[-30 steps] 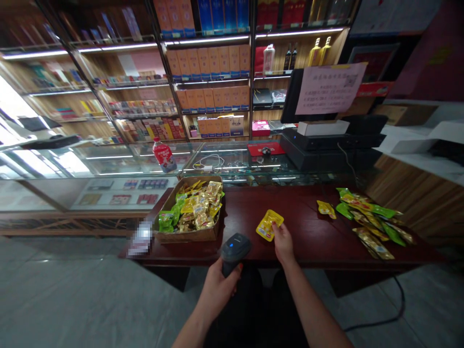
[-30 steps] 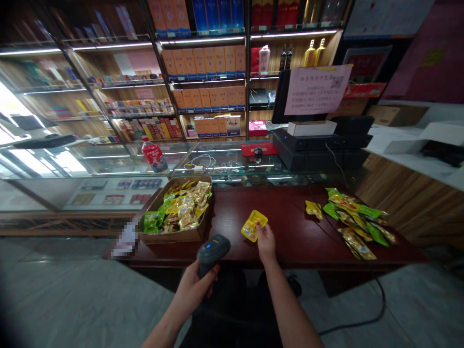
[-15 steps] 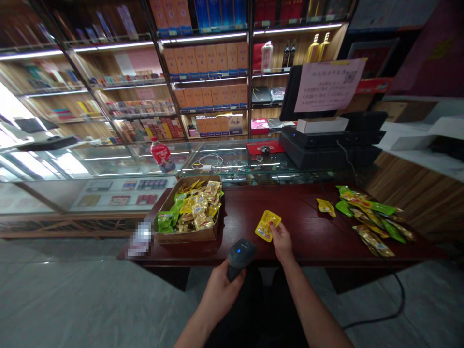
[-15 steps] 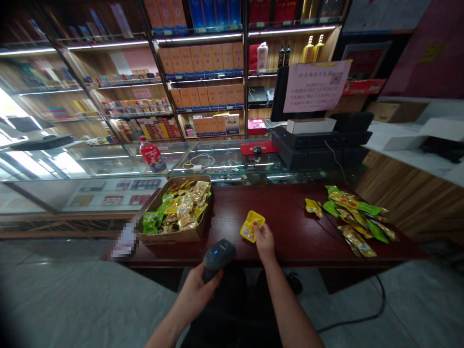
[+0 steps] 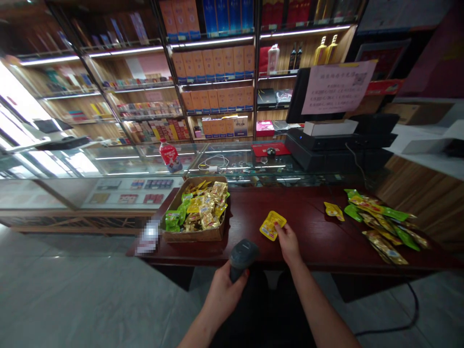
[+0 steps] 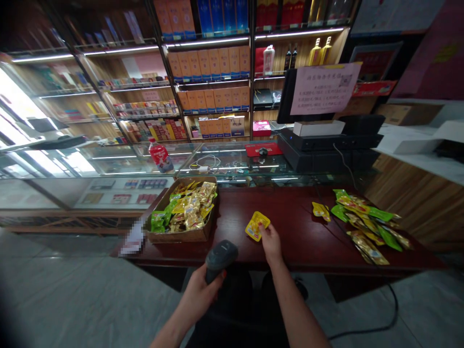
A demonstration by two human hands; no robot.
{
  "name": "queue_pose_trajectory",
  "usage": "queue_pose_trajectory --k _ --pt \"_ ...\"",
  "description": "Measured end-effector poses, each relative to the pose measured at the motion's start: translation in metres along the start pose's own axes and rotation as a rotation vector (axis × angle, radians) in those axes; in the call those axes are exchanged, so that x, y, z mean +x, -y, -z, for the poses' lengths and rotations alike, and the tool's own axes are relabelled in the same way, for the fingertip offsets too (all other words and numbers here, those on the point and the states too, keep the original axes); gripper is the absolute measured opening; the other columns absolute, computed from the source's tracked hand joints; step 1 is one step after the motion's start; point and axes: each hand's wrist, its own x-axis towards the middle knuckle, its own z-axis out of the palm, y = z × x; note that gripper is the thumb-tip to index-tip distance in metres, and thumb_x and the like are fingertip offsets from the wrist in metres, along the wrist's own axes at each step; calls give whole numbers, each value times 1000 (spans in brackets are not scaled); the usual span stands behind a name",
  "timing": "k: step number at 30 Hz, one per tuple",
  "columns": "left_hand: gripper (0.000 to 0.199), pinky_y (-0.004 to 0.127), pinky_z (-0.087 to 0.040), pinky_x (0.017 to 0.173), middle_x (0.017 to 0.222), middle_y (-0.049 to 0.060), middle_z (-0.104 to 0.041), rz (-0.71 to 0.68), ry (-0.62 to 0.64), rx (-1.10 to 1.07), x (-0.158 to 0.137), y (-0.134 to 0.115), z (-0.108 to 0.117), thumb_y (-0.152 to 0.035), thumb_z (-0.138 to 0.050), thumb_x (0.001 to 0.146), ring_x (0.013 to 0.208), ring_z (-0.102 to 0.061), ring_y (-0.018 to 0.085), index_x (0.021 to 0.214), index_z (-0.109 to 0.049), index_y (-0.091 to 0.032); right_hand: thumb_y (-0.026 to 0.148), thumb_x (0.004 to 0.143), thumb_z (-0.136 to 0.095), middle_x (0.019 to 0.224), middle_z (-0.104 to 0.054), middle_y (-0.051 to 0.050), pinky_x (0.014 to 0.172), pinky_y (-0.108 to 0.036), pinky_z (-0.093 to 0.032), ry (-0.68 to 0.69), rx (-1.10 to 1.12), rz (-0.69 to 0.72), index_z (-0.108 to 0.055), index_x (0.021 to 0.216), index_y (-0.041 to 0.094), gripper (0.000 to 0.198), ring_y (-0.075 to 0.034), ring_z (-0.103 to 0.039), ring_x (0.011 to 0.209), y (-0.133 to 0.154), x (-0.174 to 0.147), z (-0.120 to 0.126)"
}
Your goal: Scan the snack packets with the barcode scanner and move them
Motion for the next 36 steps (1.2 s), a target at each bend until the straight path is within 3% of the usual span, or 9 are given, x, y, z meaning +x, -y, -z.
queue_pose_trajectory --k 5,13,16,19,23,26,29,32,36 --pt "25 20 -37 41 51 -6 -52 -7 -62 34 -2 7 9 -40 -68 79 40 -48 10 85 -62 -16 54 66 -80 89 -78 -5 66 -30 -56 124 -33 27 -72 92 20 44 -23 -72 79 26 1 -57" --pt "31 20 -35 39 46 -5 -52 -17 -180 4 -13 -7 24 -45 -71 75 38 -46 10 77 -59 -17 52 73 -73 84 -76 -2 56 -28 -56 418 -136 63 -68 90 21 36 -18 -69 67 37 11 -227" --pt "34 21 -37 40 44 -5 -51 -25 -205 -7 -15 -11 28 -49 -72 72 38 -47 11 73 -58 -18 44 78 -69 83 -76 -2 62 -30 -58 406 -226 104 -69 98 20 31 -18 -70 69 37 25 -245" --pt "38 22 -38 40 43 -5 -50 -21 -197 -11 -12 -10 30 -52 -73 70 38 -48 12 69 -57 -18 37 80 -66 89 -77 -3 77 -33 -58 302 -361 180 -71 100 21 26 -19 -71 83 44 43 -204" --pt "39 22 -35 39 44 -4 -51 -41 -166 -3 -6 -7 28 -53 -73 69 37 -47 12 70 -59 -18 32 82 -60 130 -66 -12 112 -48 -37 26 -594 266 -71 109 21 32 -29 -52 130 66 66 -82" --pt "35 22 -36 40 42 -5 -50 -46 -153 23 -4 -8 23 -50 -71 72 37 -47 12 70 -59 -18 28 87 -52 157 -35 -26 114 -66 -19 -195 -767 275 -57 136 8 53 -40 -16 150 83 88 10" --pt "33 22 -37 41 44 -5 -51 -41 -144 26 -1 -7 18 -49 -70 72 38 -48 12 71 -60 -18 32 92 -43 157 -31 -33 109 -71 -22 -415 -1301 212 -43 146 -1 64 -44 -19 149 88 110 71" --pt "32 22 -38 41 47 -4 -52 -46 -134 20 0 -1 13 -48 -70 73 39 -49 12 74 -61 -17 34 95 -38 149 -45 -32 109 -72 -16 -375 -1588 162 -50 141 -1 60 -44 -31 143 79 113 92" --pt "29 21 -38 41 46 -6 -51 -43 -115 22 -1 4 10 -45 -71 74 41 -49 12 76 -61 -17 34 98 -38 132 -63 -24 111 -64 -22 -146 -1672 415 -63 129 9 47 -38 -47 132 54 75 67"
